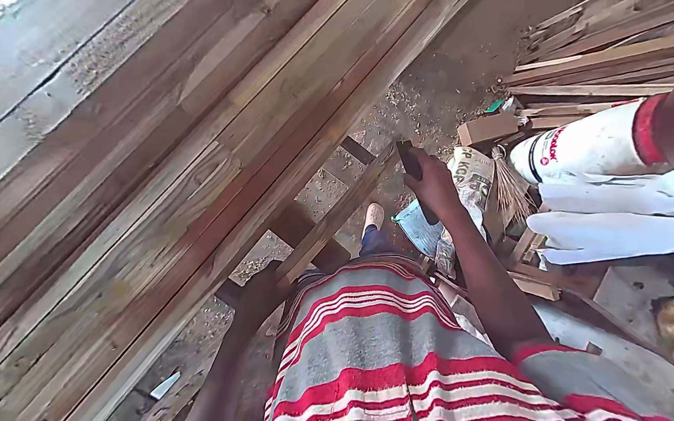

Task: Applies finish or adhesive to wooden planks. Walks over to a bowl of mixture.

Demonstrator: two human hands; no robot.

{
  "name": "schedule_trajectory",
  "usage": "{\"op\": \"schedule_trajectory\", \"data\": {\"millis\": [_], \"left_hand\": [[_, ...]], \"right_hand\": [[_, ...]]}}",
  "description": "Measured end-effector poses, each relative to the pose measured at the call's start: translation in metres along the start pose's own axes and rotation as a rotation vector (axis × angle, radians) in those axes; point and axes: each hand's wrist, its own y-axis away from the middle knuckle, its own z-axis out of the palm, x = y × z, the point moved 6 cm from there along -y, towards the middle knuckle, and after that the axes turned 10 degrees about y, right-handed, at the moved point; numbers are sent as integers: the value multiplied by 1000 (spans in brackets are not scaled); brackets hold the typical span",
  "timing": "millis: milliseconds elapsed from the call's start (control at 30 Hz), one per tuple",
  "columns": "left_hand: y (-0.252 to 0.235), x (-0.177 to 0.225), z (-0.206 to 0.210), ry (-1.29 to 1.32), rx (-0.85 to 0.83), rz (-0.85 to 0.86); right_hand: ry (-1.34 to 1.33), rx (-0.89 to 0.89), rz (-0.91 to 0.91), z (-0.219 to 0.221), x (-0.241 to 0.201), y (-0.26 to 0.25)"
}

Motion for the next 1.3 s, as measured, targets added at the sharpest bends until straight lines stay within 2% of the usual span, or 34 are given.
{"op": "schedule_trajectory", "data": {"millis": [100,200,367,467,567,667,767,900,1133,1200,1300], "left_hand": [[0,-1,0,12,-23,-34],[-2,-3,2,15,-22,-43],[3,-2,2,17,30,-73],[9,3,2,-11,86,-78],[15,3,5,-23,164,-37],[20,5,6,-32,286,34],[22,5,7,-48,359,85],[22,3,10,-52,325,71],[13,-4,7,-29,227,57],[7,-7,7,-17,175,35],[1,-7,5,17,99,15]], "right_hand": [[2,16,-68,11,6,-16],[59,16,-109,30,0,0],[221,-251,-54,31,-16,43],[116,-170,0,10,-12,38],[9,-42,82,-8,-6,7],[3,-28,119,-7,-14,-12],[27,-61,66,4,-33,4],[12,-65,-17,14,-50,45],[222,-290,-30,29,-48,63],[192,-250,-56,22,-38,61],[129,-88,-65,13,-21,45]]}}
